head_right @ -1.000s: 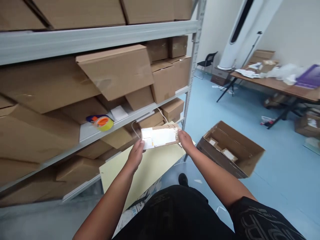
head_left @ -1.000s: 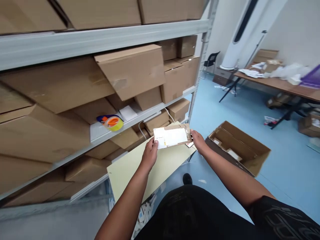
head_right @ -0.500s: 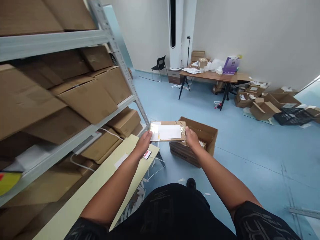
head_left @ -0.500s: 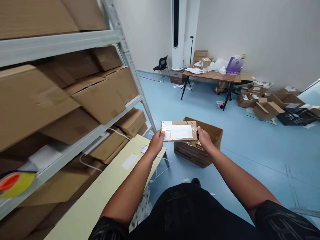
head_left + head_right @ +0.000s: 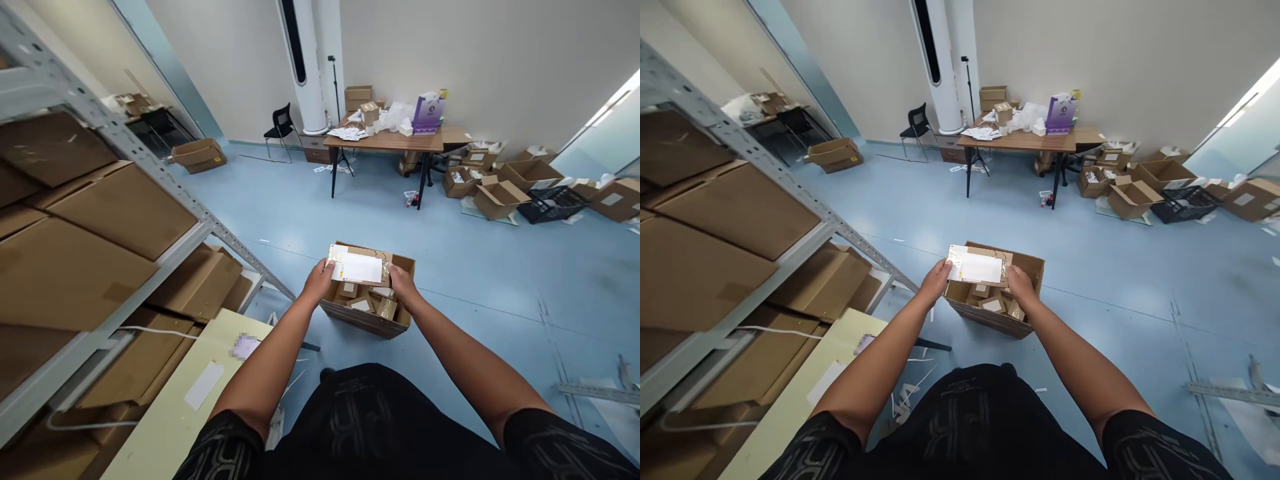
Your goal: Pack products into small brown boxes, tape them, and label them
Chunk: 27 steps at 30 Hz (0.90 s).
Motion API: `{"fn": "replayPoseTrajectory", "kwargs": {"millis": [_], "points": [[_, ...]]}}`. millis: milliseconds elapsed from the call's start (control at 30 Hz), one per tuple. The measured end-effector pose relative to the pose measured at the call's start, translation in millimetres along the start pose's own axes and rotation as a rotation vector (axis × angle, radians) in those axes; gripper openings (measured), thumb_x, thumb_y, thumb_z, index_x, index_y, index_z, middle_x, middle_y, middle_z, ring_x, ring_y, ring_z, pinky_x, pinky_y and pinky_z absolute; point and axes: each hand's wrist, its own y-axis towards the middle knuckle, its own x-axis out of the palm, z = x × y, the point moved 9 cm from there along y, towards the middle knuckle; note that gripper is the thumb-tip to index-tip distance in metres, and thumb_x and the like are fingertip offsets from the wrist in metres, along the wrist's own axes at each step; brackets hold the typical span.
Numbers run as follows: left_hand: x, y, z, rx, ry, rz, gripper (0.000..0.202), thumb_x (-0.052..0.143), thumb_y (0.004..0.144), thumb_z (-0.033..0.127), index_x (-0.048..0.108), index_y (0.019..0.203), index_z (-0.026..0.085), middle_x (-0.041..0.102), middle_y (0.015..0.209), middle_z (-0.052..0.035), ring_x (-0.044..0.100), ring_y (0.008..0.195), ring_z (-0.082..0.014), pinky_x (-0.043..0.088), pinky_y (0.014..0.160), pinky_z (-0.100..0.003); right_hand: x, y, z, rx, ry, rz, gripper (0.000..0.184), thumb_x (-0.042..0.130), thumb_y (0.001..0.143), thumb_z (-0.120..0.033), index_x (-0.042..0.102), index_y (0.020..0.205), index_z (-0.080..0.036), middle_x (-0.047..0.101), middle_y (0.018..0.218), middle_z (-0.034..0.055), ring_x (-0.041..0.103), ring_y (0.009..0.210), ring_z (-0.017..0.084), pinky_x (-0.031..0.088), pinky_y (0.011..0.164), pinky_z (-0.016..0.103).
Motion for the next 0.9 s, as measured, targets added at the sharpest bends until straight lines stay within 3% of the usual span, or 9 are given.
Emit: {"fn": "replayPoseTrajectory", "kwargs": {"millis": [133, 233, 333, 467, 700, 800, 900], "points": [[-6.7, 34, -5, -0.011, 0.048, 0.05, 0.057, 0.052, 0.094, 0.058, 0.062, 0.134, 0.019, 0.06, 0.145, -0.0151, 0.055, 0.134, -0.0303, 0.043, 0.11, -0.042, -1, 15, 18, 0.096, -0.084, 0.027, 0.071, 0.055, 0.086, -0.066, 0.062, 0.141, -0.021, 0.057, 0.15, 0.0135, 0.051, 0.138, 0.032, 0.038, 0.114, 0.045], [-12.9, 47, -18, 0.013, 0.011, -0.029, 0.053, 0.046, 0.095, 0.061, 0.067, 0.123, 0.02, 0.068, 0.132, -0.0129, 0.061, 0.125, -0.0287, 0.047, 0.103, -0.041, -3, 17, 21, 0.118, -0.154, 0.072, 0.063, 0.058, 0.084, -0.063, 0.069, 0.129, -0.019, 0.063, 0.142, 0.0161, 0.056, 0.132, 0.033, 0.04, 0.111, 0.046], [-28.4, 48, -44, 0.015, -0.007, -0.087, 0.054, 0.043, 0.094, 0.064, 0.069, 0.112, 0.02, 0.074, 0.116, -0.0098, 0.066, 0.113, -0.0272, 0.052, 0.093, -0.039, 8, 15, 22, 0.135, -0.148, 0.04, 0.054, 0.058, 0.084, -0.061, 0.075, 0.11, -0.018, 0.075, 0.116, 0.0136, 0.068, 0.109, 0.03, 0.05, 0.097, 0.043], [-63.1, 35, -88, -0.067, -0.085, -0.039, 0.057, 0.043, 0.093, 0.066, 0.07, 0.11, 0.018, 0.074, 0.112, -0.0105, 0.067, 0.109, -0.0262, 0.053, 0.09, -0.038, 36, 16, 21, 0.142, -0.136, -0.043, 0.051, 0.061, 0.081, -0.06, 0.074, 0.103, -0.016, 0.076, 0.1, 0.0103, 0.07, 0.091, 0.025, 0.053, 0.08, 0.034], [-116.4, -32, -142, -0.236, -0.213, 0.179, 0.062, 0.046, 0.089, 0.072, 0.069, 0.108, 0.017, 0.073, 0.116, -0.0136, 0.067, 0.11, -0.0269, 0.054, 0.091, -0.039, 103, 35, 16, 0.082, -0.177, -0.324, 0.043, 0.062, 0.079, -0.058, 0.072, 0.093, -0.017, 0.076, 0.095, 0.0079, 0.07, 0.087, 0.022, 0.052, 0.073, 0.03], [-127.2, -79, -152, -0.299, -0.227, 0.334, 0.059, 0.048, 0.088, 0.07, 0.069, 0.105, 0.018, 0.073, 0.114, -0.0132, 0.068, 0.109, -0.0276, 0.054, 0.091, -0.041, 134, 48, 14, 0.04, -0.208, -0.454, 0.042, 0.063, 0.078, -0.057, 0.072, 0.091, -0.018, 0.075, 0.093, 0.0082, 0.07, 0.085, 0.023, 0.052, 0.071, 0.03], [-125.6, -139, -157, -0.38, -0.269, 0.527, 0.055, 0.051, 0.088, 0.067, 0.07, 0.105, 0.018, 0.074, 0.115, -0.013, 0.067, 0.11, -0.0285, 0.053, 0.093, -0.042, 171, 48, 11, 0.003, -0.218, -0.635, 0.042, 0.063, 0.076, -0.058, 0.07, 0.085, -0.018, 0.076, 0.091, 0.0093, 0.071, 0.083, 0.023, 0.052, 0.068, 0.029]]}}
